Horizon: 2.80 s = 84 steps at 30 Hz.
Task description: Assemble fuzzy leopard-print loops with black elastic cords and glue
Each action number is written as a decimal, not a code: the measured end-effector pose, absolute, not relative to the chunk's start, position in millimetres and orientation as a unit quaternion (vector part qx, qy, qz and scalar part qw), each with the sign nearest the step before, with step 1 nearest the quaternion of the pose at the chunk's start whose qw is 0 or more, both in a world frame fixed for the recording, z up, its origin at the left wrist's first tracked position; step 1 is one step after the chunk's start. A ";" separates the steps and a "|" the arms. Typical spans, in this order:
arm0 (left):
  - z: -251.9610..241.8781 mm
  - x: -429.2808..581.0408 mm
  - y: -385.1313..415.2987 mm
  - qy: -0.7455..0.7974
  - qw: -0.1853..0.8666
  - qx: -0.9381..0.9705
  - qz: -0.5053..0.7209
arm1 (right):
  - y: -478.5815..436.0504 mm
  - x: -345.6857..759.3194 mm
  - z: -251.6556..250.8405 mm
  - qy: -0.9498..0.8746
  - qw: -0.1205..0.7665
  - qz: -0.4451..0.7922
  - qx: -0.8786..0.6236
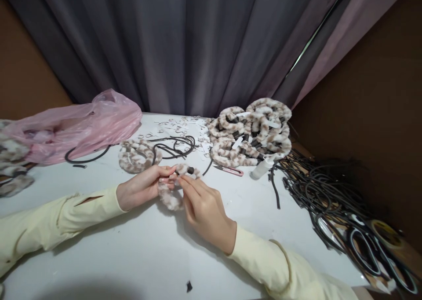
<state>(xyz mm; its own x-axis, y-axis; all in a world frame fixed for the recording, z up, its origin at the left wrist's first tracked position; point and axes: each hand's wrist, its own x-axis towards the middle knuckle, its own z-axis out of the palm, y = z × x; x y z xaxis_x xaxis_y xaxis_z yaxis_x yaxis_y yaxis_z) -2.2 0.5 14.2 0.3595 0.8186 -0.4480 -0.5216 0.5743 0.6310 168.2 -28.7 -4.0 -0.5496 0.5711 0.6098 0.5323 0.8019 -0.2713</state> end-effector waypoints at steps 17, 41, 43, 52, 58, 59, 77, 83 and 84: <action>12.4 2.0 -9.5 0.419 0.697 0.359 0.459 | -19.8 157.2 -0.5 -0.786 0.285 0.342 -0.429; -7.8 -11.5 -10.7 0.384 0.081 0.823 0.410 | -29.7 176.6 11.6 -0.899 0.238 0.101 -0.354; -7.2 -12.2 -11.6 0.356 0.064 0.835 0.413 | -29.2 176.5 11.3 -0.899 0.241 0.115 -0.348; -3.6 -7.8 -17.9 0.308 0.154 0.840 0.419 | -24.5 178.9 13.0 -0.894 0.304 0.096 -0.315; -3.9 -8.5 -17.9 0.343 0.228 0.786 0.461 | -23.5 179.4 11.9 -0.892 0.318 0.078 -0.313; -3.5 -9.8 -17.2 0.345 0.236 0.782 0.463 | -23.7 179.4 11.4 -0.892 0.319 0.073 -0.312; 8.1 -19.3 -10.4 0.267 0.150 0.905 0.294 | -24.6 186.4 19.1 -0.899 0.337 -0.073 -0.269; 22.0 -10.3 -28.6 0.193 0.196 0.903 0.331 | -15.8 184.8 24.5 -0.889 0.361 0.095 -0.265; 22.8 -9.5 -31.2 0.196 0.206 0.900 0.331 | -15.1 183.8 26.3 -0.883 0.358 0.149 -0.264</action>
<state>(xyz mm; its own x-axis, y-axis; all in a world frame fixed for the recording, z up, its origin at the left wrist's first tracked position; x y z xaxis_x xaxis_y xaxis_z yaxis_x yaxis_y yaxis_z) -9.5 -31.2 22.8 0.7045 0.4891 0.5143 0.2169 -0.8383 0.5002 183.8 -15.1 26.3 -0.6046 0.5732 0.5531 0.3599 0.8160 -0.4523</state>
